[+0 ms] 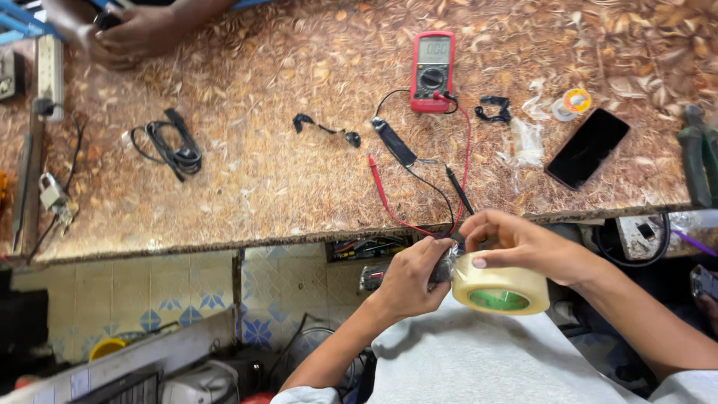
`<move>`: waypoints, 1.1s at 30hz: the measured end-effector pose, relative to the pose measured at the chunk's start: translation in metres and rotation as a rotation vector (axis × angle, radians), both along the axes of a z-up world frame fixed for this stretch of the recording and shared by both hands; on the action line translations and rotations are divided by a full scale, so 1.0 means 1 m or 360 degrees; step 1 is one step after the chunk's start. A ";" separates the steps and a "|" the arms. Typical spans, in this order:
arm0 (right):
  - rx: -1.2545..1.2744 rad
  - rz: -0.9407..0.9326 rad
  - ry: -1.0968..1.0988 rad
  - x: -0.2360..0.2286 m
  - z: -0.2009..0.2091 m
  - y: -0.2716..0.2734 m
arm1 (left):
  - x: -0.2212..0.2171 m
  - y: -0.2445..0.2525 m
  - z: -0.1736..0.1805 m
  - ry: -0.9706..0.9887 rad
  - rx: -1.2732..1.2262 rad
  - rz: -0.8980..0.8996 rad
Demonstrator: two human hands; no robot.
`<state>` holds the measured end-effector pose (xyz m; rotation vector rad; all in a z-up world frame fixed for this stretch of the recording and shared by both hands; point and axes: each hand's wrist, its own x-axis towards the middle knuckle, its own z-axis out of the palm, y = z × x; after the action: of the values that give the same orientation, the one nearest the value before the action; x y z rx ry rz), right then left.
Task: The person wraps a black remote control with clear packing tape. They pull tape from a roll, wrap it around the remote multiple times, and smooth it down with their fingers. The person also briefly reaches for a small item on a shelf before returning to the workbench to continue wrapping.
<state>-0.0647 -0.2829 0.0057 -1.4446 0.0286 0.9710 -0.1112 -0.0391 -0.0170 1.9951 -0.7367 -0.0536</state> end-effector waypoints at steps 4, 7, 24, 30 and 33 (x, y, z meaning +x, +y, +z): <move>0.0194 -0.0088 0.0069 0.024 0.037 -0.003 | 0.005 0.003 0.007 0.0424 -0.0490 0.0164; 0.0036 -0.0236 0.0194 0.036 0.050 -0.008 | -0.004 0.003 -0.026 0.0728 -0.0804 0.0474; 0.0347 0.0340 -0.0198 0.026 0.017 0.032 | -0.030 -0.019 -0.054 0.0522 -0.3171 0.0844; 0.0192 0.0500 -0.0133 0.016 0.015 0.062 | -0.064 0.004 -0.058 0.0308 -0.3257 0.0660; 0.0045 0.0628 -0.0187 0.018 -0.002 0.081 | -0.078 0.024 -0.064 0.0239 -0.3302 0.0596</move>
<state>-0.0465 -0.2020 0.0035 -1.5091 -0.3672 1.1966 -0.1888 -0.0153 -0.0815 0.0676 -0.0228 0.5514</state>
